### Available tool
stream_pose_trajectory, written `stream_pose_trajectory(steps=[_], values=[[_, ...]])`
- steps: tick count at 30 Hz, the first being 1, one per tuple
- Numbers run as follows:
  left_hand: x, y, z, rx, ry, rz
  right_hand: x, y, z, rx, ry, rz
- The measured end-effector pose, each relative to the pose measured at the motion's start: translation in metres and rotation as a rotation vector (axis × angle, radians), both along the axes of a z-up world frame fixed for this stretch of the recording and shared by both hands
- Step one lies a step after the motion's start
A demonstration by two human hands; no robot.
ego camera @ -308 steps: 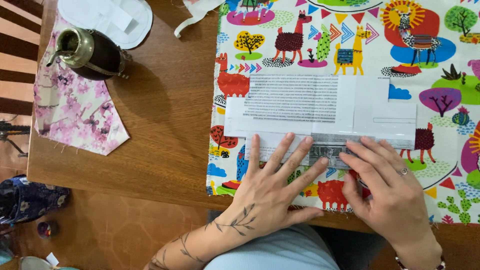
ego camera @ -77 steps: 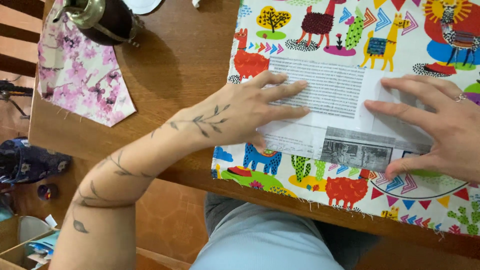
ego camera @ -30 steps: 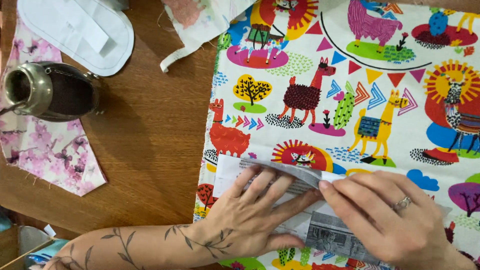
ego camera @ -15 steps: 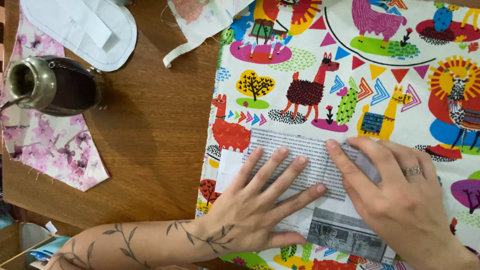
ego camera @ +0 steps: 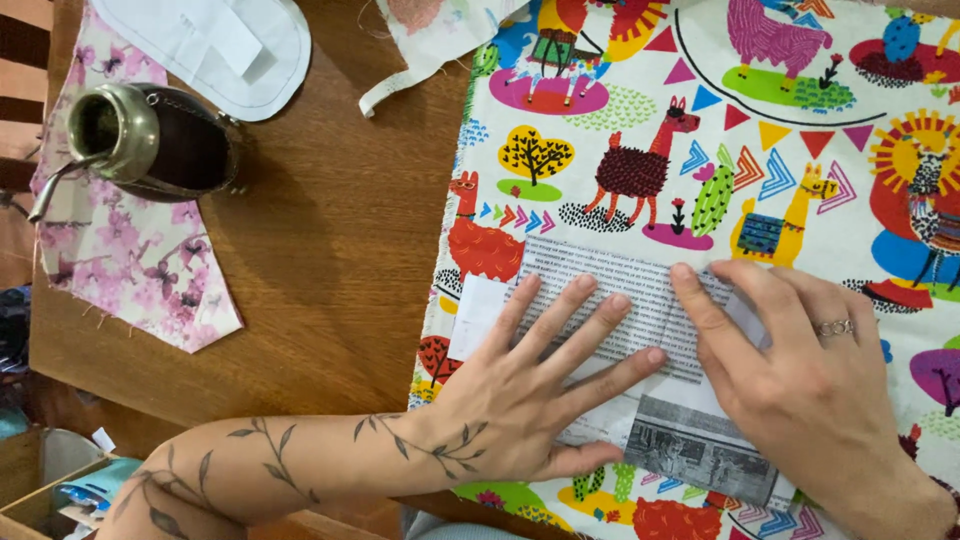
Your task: Unfolding fabric and positioning a paper pattern on a table
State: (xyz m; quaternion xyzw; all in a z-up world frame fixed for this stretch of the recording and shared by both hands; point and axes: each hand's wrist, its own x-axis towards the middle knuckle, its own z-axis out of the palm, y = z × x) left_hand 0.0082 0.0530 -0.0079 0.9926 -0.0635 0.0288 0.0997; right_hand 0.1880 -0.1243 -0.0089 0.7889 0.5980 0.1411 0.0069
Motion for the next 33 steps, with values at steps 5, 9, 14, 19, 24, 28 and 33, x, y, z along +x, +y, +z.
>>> stream_pose_trajectory(steps=[5,9,14,19,24,28,33], values=[[-0.001,-0.001,-0.002,0.004,-0.029,0.007,0.000,-0.002,-0.003,-0.006,0.002,-0.014],[-0.002,-0.001,-0.002,0.028,-0.044,0.018,0.000,-0.004,-0.004,-0.022,-0.027,-0.008],[-0.004,0.000,0.000,0.043,-0.031,0.016,0.002,-0.007,-0.007,-0.050,-0.053,0.000],[-0.005,0.001,0.001,0.091,-0.039,0.032,0.003,-0.008,-0.008,-0.048,-0.084,0.006],[-0.005,-0.001,0.001,0.163,-0.027,0.029,0.003,-0.006,-0.005,-0.069,-0.105,0.009],[-0.005,-0.002,-0.003,0.134,-0.051,0.033,0.000,-0.001,0.003,0.057,-0.003,0.066],[-0.002,-0.002,-0.002,0.149,-0.026,-0.011,-0.021,-0.024,0.010,-0.019,0.129,0.120]])
